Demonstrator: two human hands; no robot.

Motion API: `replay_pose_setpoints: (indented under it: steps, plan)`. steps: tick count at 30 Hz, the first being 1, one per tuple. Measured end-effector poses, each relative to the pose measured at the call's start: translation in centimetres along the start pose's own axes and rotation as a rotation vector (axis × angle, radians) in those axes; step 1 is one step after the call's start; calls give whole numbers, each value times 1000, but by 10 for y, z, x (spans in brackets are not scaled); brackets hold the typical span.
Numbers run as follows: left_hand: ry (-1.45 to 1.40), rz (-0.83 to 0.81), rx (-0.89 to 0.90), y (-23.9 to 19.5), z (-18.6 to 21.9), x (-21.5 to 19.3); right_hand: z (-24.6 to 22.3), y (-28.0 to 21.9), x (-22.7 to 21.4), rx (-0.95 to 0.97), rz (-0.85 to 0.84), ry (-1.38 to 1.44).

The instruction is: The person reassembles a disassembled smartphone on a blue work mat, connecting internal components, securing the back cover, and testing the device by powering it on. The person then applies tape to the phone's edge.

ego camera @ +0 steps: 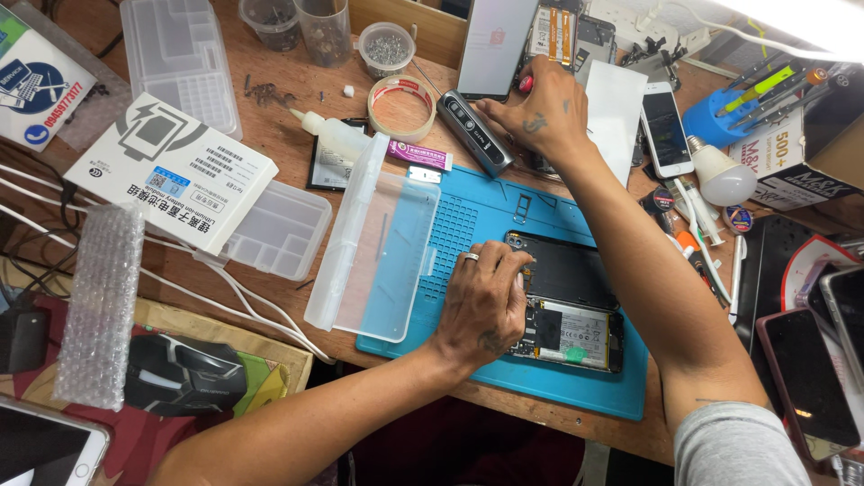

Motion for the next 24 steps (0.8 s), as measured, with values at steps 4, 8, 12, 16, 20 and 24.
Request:
replay_pose_setpoints:
  steps: [4, 8, 12, 16, 20, 24]
  plan:
    - [3, -2, 0, 1, -1, 2, -5, 1, 3, 1, 11, 9]
    - [-1, -5, -7, 1, -2, 3, -3, 5, 8, -3, -1, 34]
    - [3, -1, -7, 0, -2, 3, 4, 9, 1, -81, 59, 46]
    - [6, 0, 2, 0, -2, 3, 20, 16, -16, -165, 151, 239]
    - [-2, -4, -1, 0, -3, 3, 41, 28, -17, -57, 61, 450]
    - [3, 1, 0, 0, -2, 3, 34, 24, -19, -121, 29, 348]
Point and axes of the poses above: each hand's wrist, its own y-axis towards the middle knuckle, its own x-axis out of the palm, z = x × y, the point moved 9 cm from there along y, towards the middle knuckle, and after that the axes turned 12 degrees about -z, right-handed, at the moved point
